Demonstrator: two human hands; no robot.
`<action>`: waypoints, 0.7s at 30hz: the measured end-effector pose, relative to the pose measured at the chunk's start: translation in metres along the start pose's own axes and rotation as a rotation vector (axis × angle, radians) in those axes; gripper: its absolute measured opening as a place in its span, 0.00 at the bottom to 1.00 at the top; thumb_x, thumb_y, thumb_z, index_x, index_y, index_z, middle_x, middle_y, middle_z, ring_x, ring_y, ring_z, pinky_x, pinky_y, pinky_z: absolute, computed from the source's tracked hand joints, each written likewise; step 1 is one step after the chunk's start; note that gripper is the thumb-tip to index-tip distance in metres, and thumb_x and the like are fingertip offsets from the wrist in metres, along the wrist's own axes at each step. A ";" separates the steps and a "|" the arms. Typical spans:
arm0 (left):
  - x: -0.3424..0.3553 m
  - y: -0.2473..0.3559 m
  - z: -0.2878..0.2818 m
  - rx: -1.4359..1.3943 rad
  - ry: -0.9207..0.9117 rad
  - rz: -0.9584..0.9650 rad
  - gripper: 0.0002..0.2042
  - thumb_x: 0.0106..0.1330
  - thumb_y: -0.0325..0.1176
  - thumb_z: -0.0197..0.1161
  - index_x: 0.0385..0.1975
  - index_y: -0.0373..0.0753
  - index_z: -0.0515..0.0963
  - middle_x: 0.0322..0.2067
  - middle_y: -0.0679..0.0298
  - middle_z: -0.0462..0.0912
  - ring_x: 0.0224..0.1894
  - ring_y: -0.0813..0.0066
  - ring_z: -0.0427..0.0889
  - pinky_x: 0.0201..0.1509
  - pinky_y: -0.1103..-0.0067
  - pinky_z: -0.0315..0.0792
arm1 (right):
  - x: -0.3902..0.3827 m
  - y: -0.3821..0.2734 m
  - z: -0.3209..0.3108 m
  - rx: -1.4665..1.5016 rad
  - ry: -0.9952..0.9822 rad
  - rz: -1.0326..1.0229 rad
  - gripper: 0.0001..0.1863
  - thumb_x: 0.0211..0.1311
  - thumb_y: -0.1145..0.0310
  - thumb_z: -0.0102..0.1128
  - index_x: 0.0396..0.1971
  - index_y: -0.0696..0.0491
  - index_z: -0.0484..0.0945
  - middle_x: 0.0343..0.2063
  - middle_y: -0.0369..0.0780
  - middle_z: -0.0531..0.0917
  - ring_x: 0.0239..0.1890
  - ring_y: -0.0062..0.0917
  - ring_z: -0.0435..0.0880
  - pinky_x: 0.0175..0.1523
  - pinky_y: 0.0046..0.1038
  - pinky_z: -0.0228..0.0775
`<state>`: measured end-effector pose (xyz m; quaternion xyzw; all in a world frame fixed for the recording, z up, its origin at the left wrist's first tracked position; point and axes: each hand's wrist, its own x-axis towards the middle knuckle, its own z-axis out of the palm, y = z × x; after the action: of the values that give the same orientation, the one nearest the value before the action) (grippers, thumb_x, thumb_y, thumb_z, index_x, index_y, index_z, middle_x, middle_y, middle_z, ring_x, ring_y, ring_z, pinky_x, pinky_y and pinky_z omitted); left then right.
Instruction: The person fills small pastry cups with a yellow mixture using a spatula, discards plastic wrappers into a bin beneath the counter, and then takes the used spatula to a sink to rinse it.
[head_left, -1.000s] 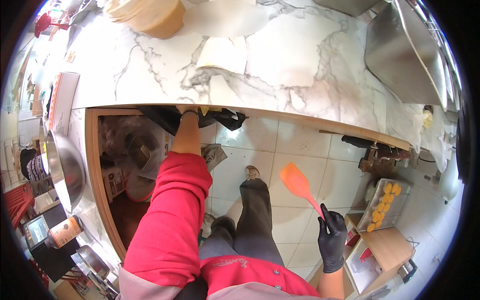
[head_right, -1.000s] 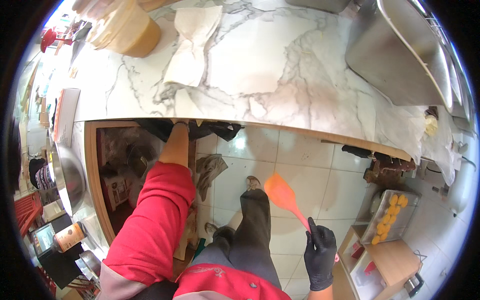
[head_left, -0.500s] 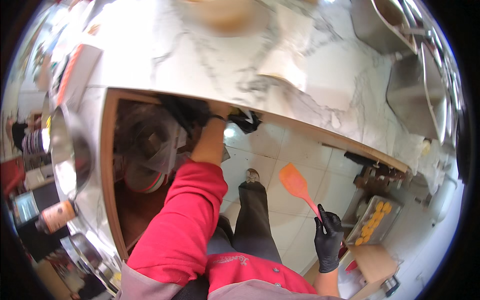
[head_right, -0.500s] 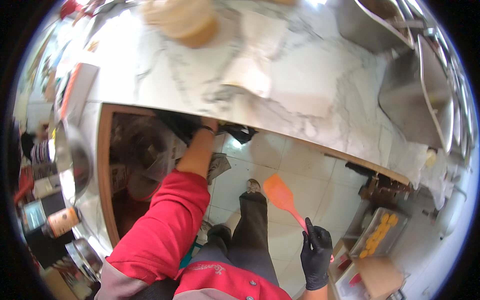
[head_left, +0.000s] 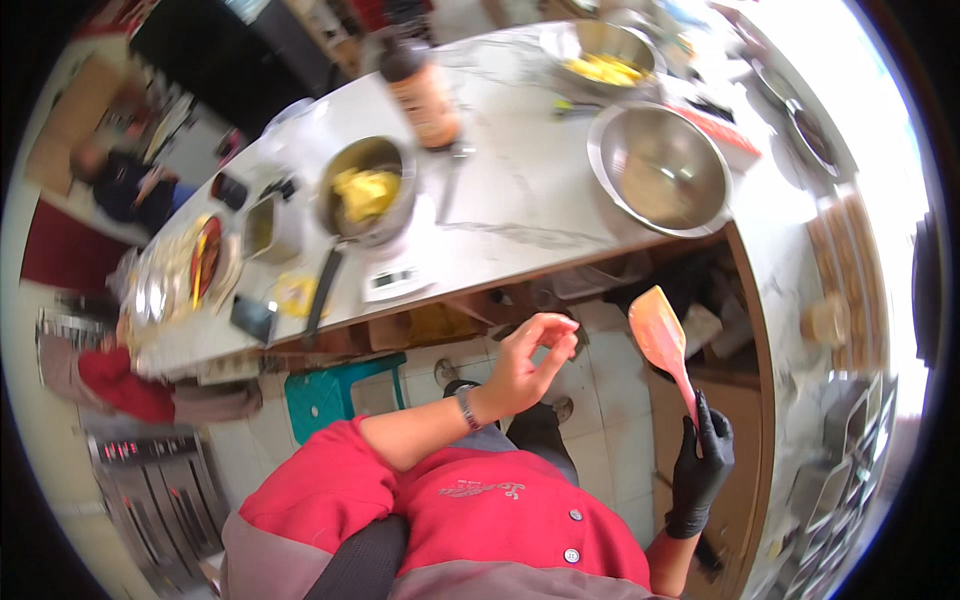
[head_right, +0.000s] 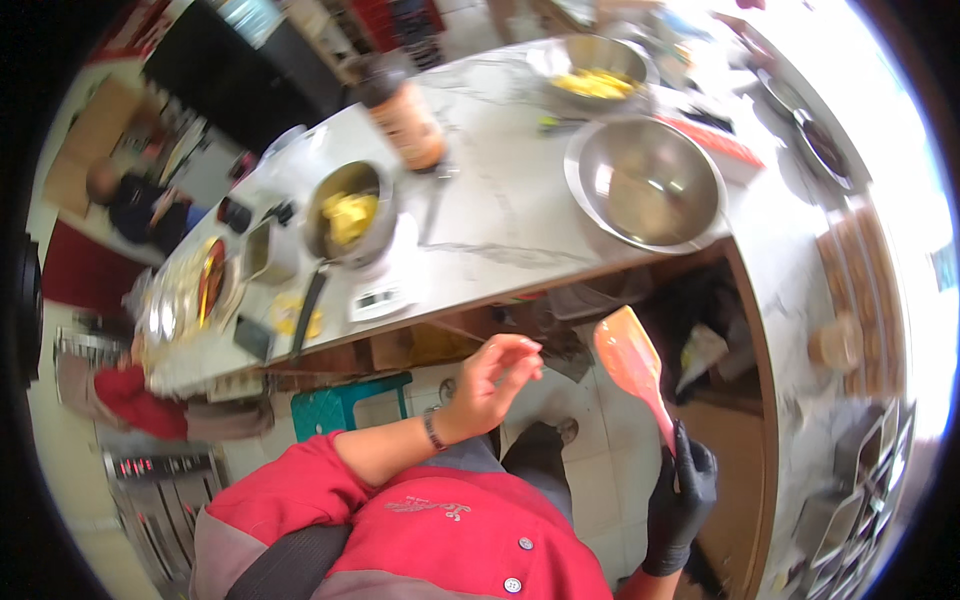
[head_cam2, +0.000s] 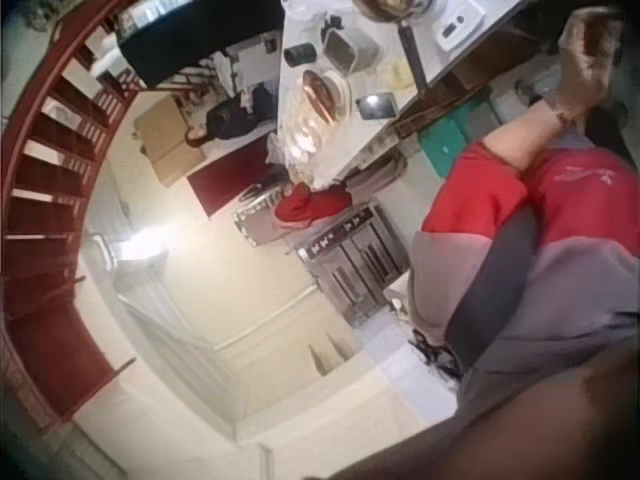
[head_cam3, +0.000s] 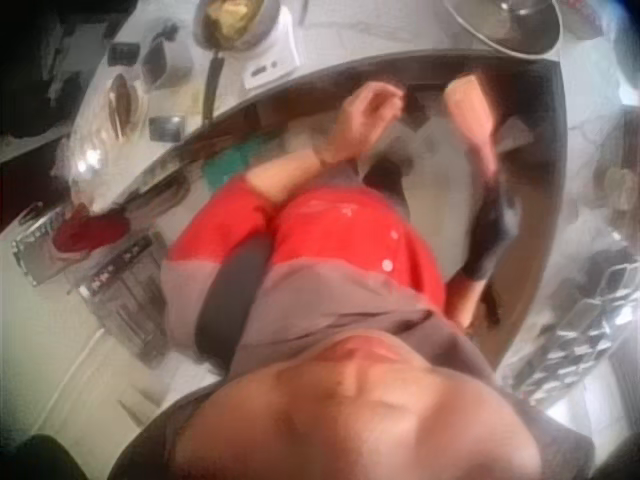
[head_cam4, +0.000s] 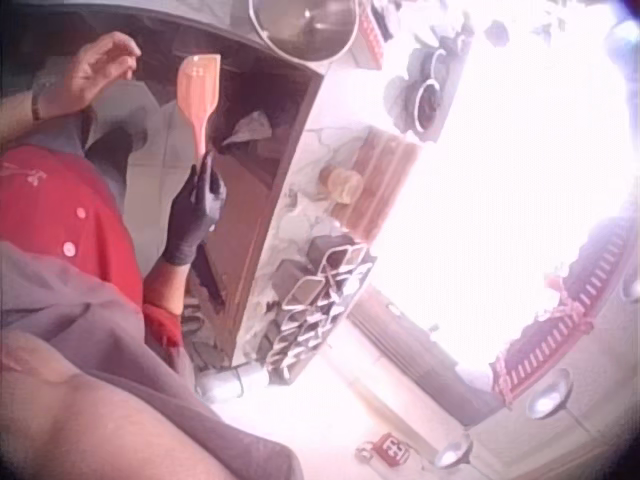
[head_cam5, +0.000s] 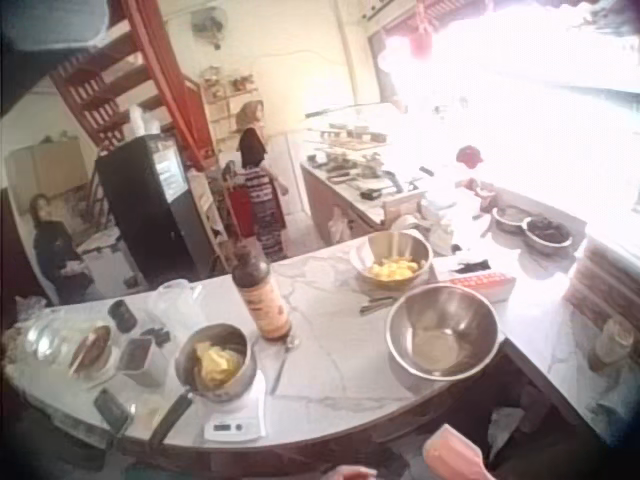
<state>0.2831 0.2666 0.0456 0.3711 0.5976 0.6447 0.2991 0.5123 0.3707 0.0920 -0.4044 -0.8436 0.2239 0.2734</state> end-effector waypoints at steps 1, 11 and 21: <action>-0.011 0.016 -0.032 0.094 0.091 0.159 0.06 0.63 0.25 0.50 0.38 0.33 0.67 0.31 0.62 0.72 0.33 0.79 0.73 0.37 0.82 0.70 | 0.016 -0.022 0.012 0.044 -0.041 -0.070 0.20 0.44 0.85 0.56 0.42 0.56 0.76 0.30 0.45 0.77 0.31 0.34 0.75 0.38 0.28 0.67; -0.101 0.089 -0.292 0.245 0.993 0.051 0.09 0.65 0.33 0.47 0.35 0.34 0.71 0.28 0.65 0.74 0.32 0.81 0.71 0.36 0.85 0.64 | 0.078 -0.234 0.132 0.208 -0.300 -0.549 0.22 0.43 0.84 0.58 0.43 0.52 0.77 0.29 0.44 0.77 0.31 0.33 0.75 0.37 0.28 0.67; -0.090 0.012 -0.361 1.028 0.679 -0.161 0.09 0.51 0.31 0.62 0.23 0.34 0.70 0.21 0.58 0.73 0.25 0.60 0.73 0.29 0.72 0.68 | 0.088 -0.327 0.213 0.277 -0.441 -0.592 0.17 0.46 0.80 0.57 0.41 0.55 0.77 0.31 0.45 0.77 0.32 0.36 0.75 0.39 0.30 0.67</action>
<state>0.0311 -0.0074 0.0428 0.1958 0.9195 0.3321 -0.0770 0.1465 0.2207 0.1530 -0.0453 -0.9239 0.3288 0.1904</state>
